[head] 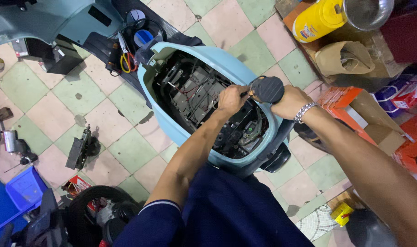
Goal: The person repairs a scooter by inspecting wires under the seat, retrieving an impact driver and other tools from a workbench, and using the driver to secure screws on the scooter's body and under the seat.
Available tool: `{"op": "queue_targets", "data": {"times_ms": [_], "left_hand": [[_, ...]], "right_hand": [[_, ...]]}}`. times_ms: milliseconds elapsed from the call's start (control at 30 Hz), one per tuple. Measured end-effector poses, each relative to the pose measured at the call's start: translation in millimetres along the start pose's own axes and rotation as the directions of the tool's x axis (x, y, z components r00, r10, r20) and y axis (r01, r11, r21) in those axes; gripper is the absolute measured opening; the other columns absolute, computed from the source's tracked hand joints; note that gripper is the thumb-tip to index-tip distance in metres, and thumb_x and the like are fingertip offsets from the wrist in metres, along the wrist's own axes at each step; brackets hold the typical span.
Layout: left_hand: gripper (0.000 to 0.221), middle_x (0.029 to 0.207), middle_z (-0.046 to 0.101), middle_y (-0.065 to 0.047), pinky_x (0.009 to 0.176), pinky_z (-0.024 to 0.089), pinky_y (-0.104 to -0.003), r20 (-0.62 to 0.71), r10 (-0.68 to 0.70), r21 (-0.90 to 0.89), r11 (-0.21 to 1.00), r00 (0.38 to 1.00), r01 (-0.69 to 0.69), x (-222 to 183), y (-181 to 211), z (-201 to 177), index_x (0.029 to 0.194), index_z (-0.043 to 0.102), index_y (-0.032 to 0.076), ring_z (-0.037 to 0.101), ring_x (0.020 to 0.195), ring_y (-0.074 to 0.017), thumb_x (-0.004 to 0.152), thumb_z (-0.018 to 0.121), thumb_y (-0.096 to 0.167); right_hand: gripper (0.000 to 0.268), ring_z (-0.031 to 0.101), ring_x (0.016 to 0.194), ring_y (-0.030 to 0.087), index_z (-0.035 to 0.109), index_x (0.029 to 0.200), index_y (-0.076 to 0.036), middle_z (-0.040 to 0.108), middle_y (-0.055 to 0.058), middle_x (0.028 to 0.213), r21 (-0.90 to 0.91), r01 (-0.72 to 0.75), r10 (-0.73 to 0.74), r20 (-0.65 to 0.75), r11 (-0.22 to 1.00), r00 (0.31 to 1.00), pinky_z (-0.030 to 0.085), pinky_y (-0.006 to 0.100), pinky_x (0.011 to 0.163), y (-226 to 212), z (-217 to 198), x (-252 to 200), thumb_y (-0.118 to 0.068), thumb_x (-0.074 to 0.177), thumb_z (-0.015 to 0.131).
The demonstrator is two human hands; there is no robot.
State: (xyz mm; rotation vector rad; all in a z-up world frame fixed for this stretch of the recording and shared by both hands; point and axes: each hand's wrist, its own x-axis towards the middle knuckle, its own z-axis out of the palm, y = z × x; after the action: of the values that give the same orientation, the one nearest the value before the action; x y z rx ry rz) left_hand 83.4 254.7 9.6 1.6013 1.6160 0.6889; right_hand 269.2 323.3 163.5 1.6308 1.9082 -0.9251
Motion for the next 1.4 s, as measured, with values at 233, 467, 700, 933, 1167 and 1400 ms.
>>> {"op": "queue_targets", "data": {"times_ms": [233,467,700,933,1167,1400], "left_hand": [[0.031,0.099,0.074,-0.014,0.083,0.053,-0.048,-0.017,0.063,0.049,0.997,0.998,-0.062,3,-3,6,0.108,0.075,0.010,0.067,0.098,-0.0374,0.079,0.079,0.023],[0.020,0.090,0.067,-0.013,0.083,0.054,-0.046,-0.135,0.407,0.213,0.902,0.903,-0.375,4,11,-2,0.100,0.068,0.004,0.066,0.090,-0.0342,0.087,0.074,0.019],[0.031,0.091,0.062,-0.014,0.080,0.051,-0.045,0.125,0.585,0.215,0.773,0.802,-0.597,-50,54,-38,0.098,0.059,0.004,0.062,0.089,-0.0331,0.098,0.068,0.034],[0.033,0.094,0.062,-0.016,0.079,0.051,-0.046,0.393,0.606,-0.051,0.765,0.692,-0.642,-162,18,-12,0.105,0.059,0.003,0.062,0.088,-0.0335,0.105,0.057,0.036],[0.032,0.067,0.058,-0.004,0.048,0.040,-0.032,0.702,-0.288,-0.441,0.543,0.651,0.715,-211,-44,106,0.082,0.064,0.005,0.051,0.054,-0.0146,0.099,0.055,0.030],[0.050,0.055,0.064,-0.011,0.053,0.049,-0.036,0.473,-0.508,-0.004,0.816,0.720,0.579,-203,21,123,0.069,0.071,0.000,0.064,0.050,-0.0194,0.093,0.066,0.043]], "right_hand": [[0.031,0.072,0.093,0.044,0.074,0.090,0.002,0.073,0.030,0.092,0.084,0.023,-0.019,-0.047,0.996,0.999,0.058,0.049,0.083,15,14,9,-0.022,0.070,0.069],[0.031,0.072,0.089,0.042,0.074,0.087,0.002,0.073,0.028,0.088,0.102,0.134,-0.118,-0.157,0.986,0.981,0.057,0.047,0.081,16,-2,-23,-0.022,0.068,0.072],[0.015,0.060,0.052,0.018,0.071,0.083,0.001,0.066,0.011,0.062,0.609,-0.089,-0.016,0.165,0.788,0.986,0.049,0.034,0.050,87,22,-109,-0.009,0.073,0.075],[0.021,0.052,0.046,0.013,0.069,0.092,0.003,0.059,0.004,0.059,0.935,-0.293,-0.284,0.341,0.200,0.896,0.043,0.028,0.043,176,129,-182,0.002,0.072,0.071],[0.018,0.055,0.050,0.014,0.069,0.095,0.002,0.059,0.006,0.061,0.963,-0.184,0.020,0.184,0.198,0.983,0.046,0.030,0.046,199,250,-216,0.002,0.077,0.069],[0.019,0.056,0.052,0.013,0.070,0.097,0.000,0.063,0.004,0.069,0.971,-0.140,0.168,0.107,0.193,0.980,0.046,0.029,0.047,181,289,-203,0.002,0.078,0.070]]}}
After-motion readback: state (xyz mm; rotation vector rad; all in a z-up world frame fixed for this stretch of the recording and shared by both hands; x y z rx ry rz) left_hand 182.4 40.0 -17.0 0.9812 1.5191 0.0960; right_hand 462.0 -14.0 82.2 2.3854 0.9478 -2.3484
